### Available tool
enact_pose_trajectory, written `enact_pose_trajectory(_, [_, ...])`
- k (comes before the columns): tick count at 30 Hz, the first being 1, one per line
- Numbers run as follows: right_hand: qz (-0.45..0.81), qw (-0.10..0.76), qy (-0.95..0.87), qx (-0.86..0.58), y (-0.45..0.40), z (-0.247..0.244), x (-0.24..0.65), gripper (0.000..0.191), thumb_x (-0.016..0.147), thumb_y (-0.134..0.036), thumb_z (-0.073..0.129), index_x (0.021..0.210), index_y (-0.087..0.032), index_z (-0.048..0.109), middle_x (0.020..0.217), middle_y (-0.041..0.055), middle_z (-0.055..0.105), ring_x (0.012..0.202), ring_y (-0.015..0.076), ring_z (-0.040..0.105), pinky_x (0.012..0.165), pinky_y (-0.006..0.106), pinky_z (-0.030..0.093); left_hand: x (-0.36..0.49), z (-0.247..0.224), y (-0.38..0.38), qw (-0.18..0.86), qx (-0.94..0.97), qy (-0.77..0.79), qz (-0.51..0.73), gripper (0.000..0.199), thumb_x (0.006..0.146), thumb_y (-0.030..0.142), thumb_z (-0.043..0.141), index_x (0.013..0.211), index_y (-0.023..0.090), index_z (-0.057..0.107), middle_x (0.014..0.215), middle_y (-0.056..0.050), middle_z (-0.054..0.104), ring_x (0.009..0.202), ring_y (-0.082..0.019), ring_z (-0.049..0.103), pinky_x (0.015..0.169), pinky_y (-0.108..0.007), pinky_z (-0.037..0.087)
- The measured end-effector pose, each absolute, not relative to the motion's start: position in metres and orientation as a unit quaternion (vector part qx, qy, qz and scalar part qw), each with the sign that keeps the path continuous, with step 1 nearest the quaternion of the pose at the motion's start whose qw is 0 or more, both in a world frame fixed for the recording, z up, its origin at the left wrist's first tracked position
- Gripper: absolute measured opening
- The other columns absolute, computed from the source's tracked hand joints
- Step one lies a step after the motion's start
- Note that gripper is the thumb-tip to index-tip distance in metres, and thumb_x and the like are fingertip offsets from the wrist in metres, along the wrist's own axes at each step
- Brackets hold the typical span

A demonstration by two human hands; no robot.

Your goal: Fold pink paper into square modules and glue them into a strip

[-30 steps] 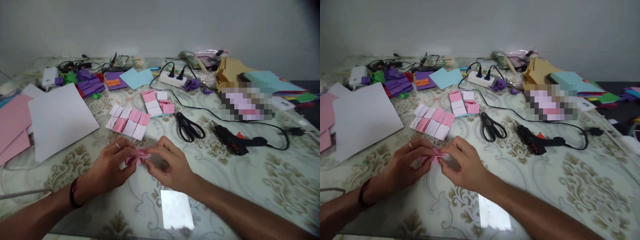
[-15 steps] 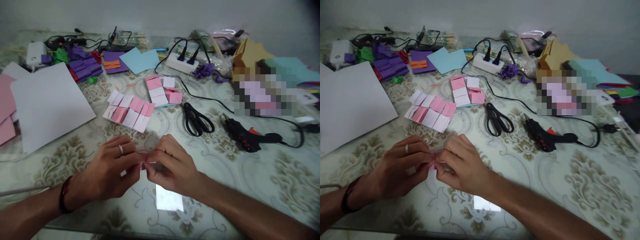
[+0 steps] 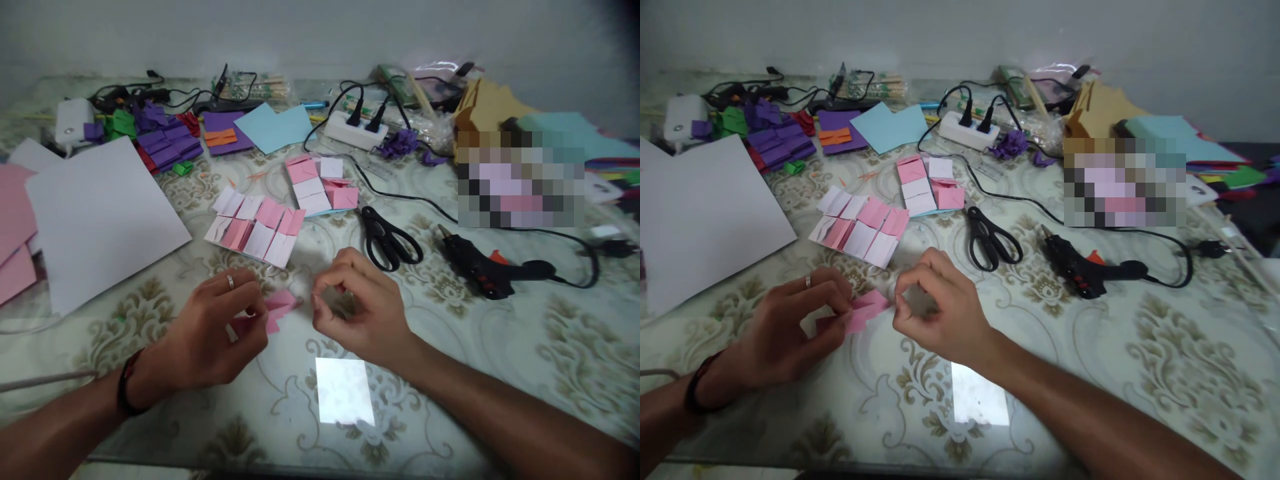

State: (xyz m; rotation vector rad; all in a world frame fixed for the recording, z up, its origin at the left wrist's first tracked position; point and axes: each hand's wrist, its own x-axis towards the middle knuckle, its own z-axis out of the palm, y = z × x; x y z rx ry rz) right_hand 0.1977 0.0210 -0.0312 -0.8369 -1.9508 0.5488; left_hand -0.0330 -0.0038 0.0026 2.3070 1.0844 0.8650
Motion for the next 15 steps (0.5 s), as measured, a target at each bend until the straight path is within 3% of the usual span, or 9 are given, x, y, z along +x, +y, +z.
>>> enact_pose_trajectory(5, [0.205,0.449,-0.829,-0.264,0.014,-0.033,0.191,0.022,0.084,-0.013,0.068,0.102,-0.023,0.060,0.084,0.0020,0.062,0.077,0.0192,0.058,0.069,0.036,0.048,-0.029,-0.003,-0.007,0.216,0.851,0.365,0.312,0.017,0.088,0.006,0.059,0.085,0.022,0.055,0.075,0.000,0.062,0.070,-0.016,0.059,0.063,-0.030,0.047])
enact_pose_trajectory(15, [0.194,0.444,-0.834,-0.263,0.009,-0.036,0.187,0.014,0.087,-0.011,0.067,0.090,-0.023,0.061,0.075,-0.0008,0.060,0.071,0.0173,0.055,0.067,0.034,0.044,-0.028,-0.011,-0.009,0.202,0.859,0.334,0.332,0.021,0.089,0.003,0.063,0.099,0.021,0.061,0.084,-0.001,0.067,0.079,-0.016,0.064,0.072,-0.033,0.054])
